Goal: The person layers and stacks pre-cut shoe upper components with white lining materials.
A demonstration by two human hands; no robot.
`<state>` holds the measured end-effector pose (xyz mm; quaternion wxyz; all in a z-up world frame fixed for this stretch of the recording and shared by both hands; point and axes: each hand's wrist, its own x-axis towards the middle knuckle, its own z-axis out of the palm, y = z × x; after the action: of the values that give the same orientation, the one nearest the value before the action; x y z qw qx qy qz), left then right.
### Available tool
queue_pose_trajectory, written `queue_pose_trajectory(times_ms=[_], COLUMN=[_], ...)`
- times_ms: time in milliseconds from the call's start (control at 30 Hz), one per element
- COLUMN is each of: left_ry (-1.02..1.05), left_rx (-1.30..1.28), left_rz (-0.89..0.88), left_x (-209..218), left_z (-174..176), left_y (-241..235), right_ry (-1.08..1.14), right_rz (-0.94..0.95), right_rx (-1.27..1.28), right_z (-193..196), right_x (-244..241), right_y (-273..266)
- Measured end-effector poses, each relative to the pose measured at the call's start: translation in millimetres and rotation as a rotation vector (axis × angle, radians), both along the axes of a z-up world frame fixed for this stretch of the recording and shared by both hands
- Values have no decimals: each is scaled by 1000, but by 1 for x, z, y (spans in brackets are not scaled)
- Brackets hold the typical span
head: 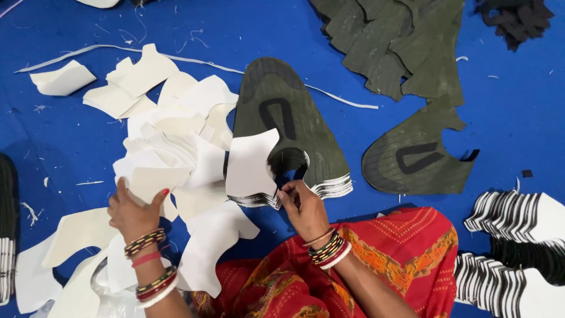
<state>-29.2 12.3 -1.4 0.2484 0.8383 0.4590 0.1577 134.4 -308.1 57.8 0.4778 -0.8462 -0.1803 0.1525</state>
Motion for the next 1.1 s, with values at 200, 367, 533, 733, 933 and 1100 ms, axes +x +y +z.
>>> queue_pose_trajectory(times_ms=[200,367,533,733,933,1100], left_ry=[120,-290,-608,-455,-416,-425], left_rx=[195,-203,-895,-490,-159,-198], left_rz=[49,-215,-707,-744,-685,-617], left_x=[-4,36,88,110,128,128], left_z=[74,127,151,85,60,45], left_y=[-56,-163,-197,-234,-244,-244], right_ry=[53,87,312,422,333,367], right_rz=[-4,459,280,-115,-228,-133], right_rx=[-4,398,459,439,449,444], right_z=[23,104,24,28,-16,-9], right_x=[-9,-19,15,90,109,103], right_y=[-11,-6,-59,-104,-136,-113])
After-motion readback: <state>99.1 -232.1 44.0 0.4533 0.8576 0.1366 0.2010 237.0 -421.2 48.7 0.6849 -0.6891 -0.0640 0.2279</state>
